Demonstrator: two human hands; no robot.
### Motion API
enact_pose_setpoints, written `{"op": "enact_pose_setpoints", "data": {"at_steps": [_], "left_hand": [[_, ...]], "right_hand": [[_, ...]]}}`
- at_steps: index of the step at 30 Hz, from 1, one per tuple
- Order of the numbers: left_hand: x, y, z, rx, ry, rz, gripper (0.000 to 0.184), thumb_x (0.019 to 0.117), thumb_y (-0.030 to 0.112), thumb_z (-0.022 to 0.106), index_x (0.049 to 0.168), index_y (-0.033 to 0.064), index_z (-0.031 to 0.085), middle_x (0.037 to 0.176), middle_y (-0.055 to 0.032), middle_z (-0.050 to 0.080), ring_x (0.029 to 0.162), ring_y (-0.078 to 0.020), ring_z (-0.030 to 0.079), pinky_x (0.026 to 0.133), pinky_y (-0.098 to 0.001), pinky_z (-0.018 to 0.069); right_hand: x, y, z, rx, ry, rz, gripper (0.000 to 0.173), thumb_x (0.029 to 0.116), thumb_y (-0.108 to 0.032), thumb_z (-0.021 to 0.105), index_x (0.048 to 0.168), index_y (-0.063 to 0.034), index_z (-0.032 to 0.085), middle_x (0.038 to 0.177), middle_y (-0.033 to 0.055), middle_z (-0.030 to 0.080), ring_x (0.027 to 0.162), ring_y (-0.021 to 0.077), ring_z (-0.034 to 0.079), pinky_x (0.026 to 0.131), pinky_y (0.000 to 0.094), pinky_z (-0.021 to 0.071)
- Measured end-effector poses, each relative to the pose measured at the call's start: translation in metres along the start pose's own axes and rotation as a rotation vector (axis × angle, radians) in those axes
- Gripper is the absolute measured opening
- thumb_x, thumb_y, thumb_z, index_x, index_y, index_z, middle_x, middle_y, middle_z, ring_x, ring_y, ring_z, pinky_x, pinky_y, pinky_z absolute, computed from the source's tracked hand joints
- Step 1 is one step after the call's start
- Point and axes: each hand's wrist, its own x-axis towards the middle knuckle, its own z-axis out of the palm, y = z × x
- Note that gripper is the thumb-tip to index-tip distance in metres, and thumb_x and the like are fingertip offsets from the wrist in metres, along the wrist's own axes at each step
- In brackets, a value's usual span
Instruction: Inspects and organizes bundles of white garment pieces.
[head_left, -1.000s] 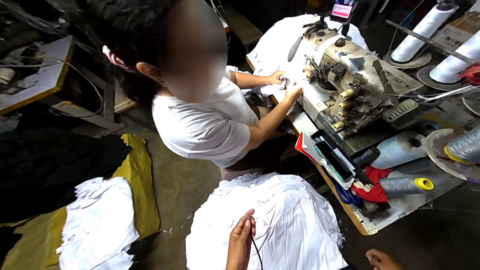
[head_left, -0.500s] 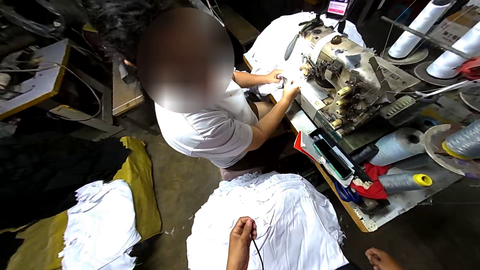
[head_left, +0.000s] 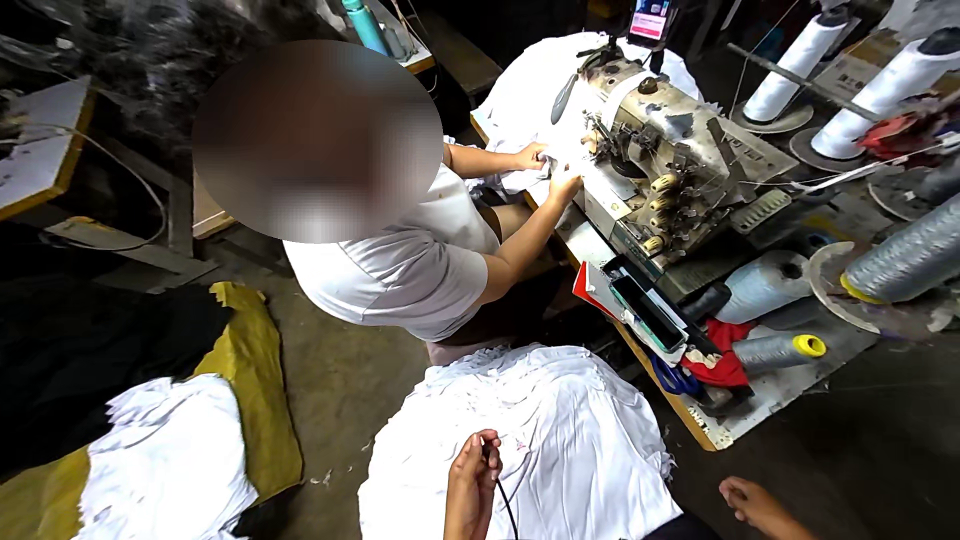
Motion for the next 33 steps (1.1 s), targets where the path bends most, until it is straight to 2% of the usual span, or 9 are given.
{"op": "enact_pose_setpoints", "data": {"at_steps": [2, 5, 8, 12, 17, 23, 31, 33], "left_hand": [[-0.002, 0.0, -0.003, -0.035, -0.007, 0.015, 0.039, 0.107, 0.013, 0.032, 0.092, 0.0048, 0.067, 0.081, -0.0024, 0.068, 0.059, -0.0012, 0.058, 0.056, -0.014, 0.05], [-0.006, 0.0, -0.008, -0.062, 0.016, 0.018, 0.039, 0.1076, 0.015, 0.033, 0.086, 0.0092, 0.065, 0.074, 0.001, 0.067, 0.056, -0.001, 0.057, 0.053, -0.0146, 0.0493], [-0.009, -0.001, -0.011, -0.06, 0.06, 0.019, 0.041, 0.1099, 0.017, 0.03, 0.083, 0.0107, 0.061, 0.065, 0.0049, 0.06, 0.047, 0.0018, 0.049, 0.046, -0.0126, 0.0436], [-0.014, 0.001, -0.014, -0.032, 0.063, 0.054, 0.042, 0.1095, 0.016, 0.03, 0.08, 0.0106, 0.059, 0.059, 0.0076, 0.054, 0.041, 0.0041, 0.04, 0.041, -0.0103, 0.0361], [-0.018, 0.001, -0.013, 0.067, 0.024, 0.073, 0.042, 0.1096, 0.017, 0.029, 0.079, 0.0125, 0.058, 0.06, 0.0094, 0.052, 0.042, 0.0049, 0.038, 0.041, -0.01, 0.0339], [-0.02, -0.005, -0.004, 0.111, -0.008, -0.02, 0.051, 0.1126, 0.026, 0.024, 0.071, 0.0146, 0.05, 0.052, 0.0083, 0.046, 0.038, 0.002, 0.036, 0.038, -0.0118, 0.0317], [-0.021, -0.011, 0.0, 0.132, -0.043, -0.012, 0.049, 0.1122, 0.024, 0.026, 0.071, 0.0146, 0.052, 0.054, 0.0081, 0.048, 0.039, 0.0021, 0.037, 0.039, -0.0113, 0.0327], [-0.021, -0.01, 0.001, 0.141, -0.049, -0.021, 0.049, 0.1123, 0.024, 0.026, 0.072, 0.0143, 0.052, 0.054, 0.0078, 0.049, 0.039, 0.0021, 0.038, 0.039, -0.0114, 0.033]], "right_hand": [[-0.001, 0.0, 0.001, -0.015, -0.009, 0.009, 0.029, 0.1072, -0.007, 0.05, 0.13, 0.0093, 0.058, 0.124, 0.0305, 0.062, 0.108, 0.0384, 0.065, 0.097, 0.0501, 0.0501], [-0.01, -0.005, 0.003, -0.028, -0.019, 0.019, 0.03, 0.1077, -0.007, 0.049, 0.131, 0.0087, 0.058, 0.125, 0.0301, 0.062, 0.11, 0.0383, 0.065, 0.098, 0.0497, 0.0495], [-0.017, -0.004, 0.008, -0.026, -0.007, 0.021, 0.031, 0.1078, -0.008, 0.049, 0.132, 0.0085, 0.057, 0.126, 0.0302, 0.062, 0.111, 0.0387, 0.065, 0.099, 0.0499, 0.0495], [-0.023, 0.005, 0.016, -0.003, 0.006, 0.023, 0.03, 0.1077, -0.008, 0.05, 0.132, 0.0083, 0.058, 0.126, 0.0297, 0.062, 0.111, 0.0384, 0.065, 0.099, 0.0498, 0.0497], [-0.035, 0.018, 0.024, 0.038, 0.016, 0.001, 0.031, 0.1078, -0.007, 0.048, 0.132, 0.011, 0.056, 0.127, 0.0332, 0.06, 0.112, 0.0424, 0.063, 0.1, 0.0521, 0.0487], [-0.037, 0.053, 0.038, 0.089, 0.033, 0.033, 0.03, 0.1075, -0.008, 0.049, 0.132, 0.0088, 0.057, 0.126, 0.0315, 0.061, 0.109, 0.0394, 0.064, 0.098, 0.0499, 0.0502], [-0.052, 0.087, 0.06, 0.135, 0.062, 0.066, 0.03, 0.1074, -0.007, 0.049, 0.131, 0.0099, 0.057, 0.125, 0.0318, 0.061, 0.106, 0.0392, 0.065, 0.096, 0.0492, 0.0506], [-0.059, 0.09, 0.065, 0.132, 0.05, 0.08, 0.03, 0.1074, -0.007, 0.049, 0.131, 0.0102, 0.057, 0.127, 0.0324, 0.06, 0.109, 0.0403, 0.064, 0.098, 0.0504, 0.0495]]}}
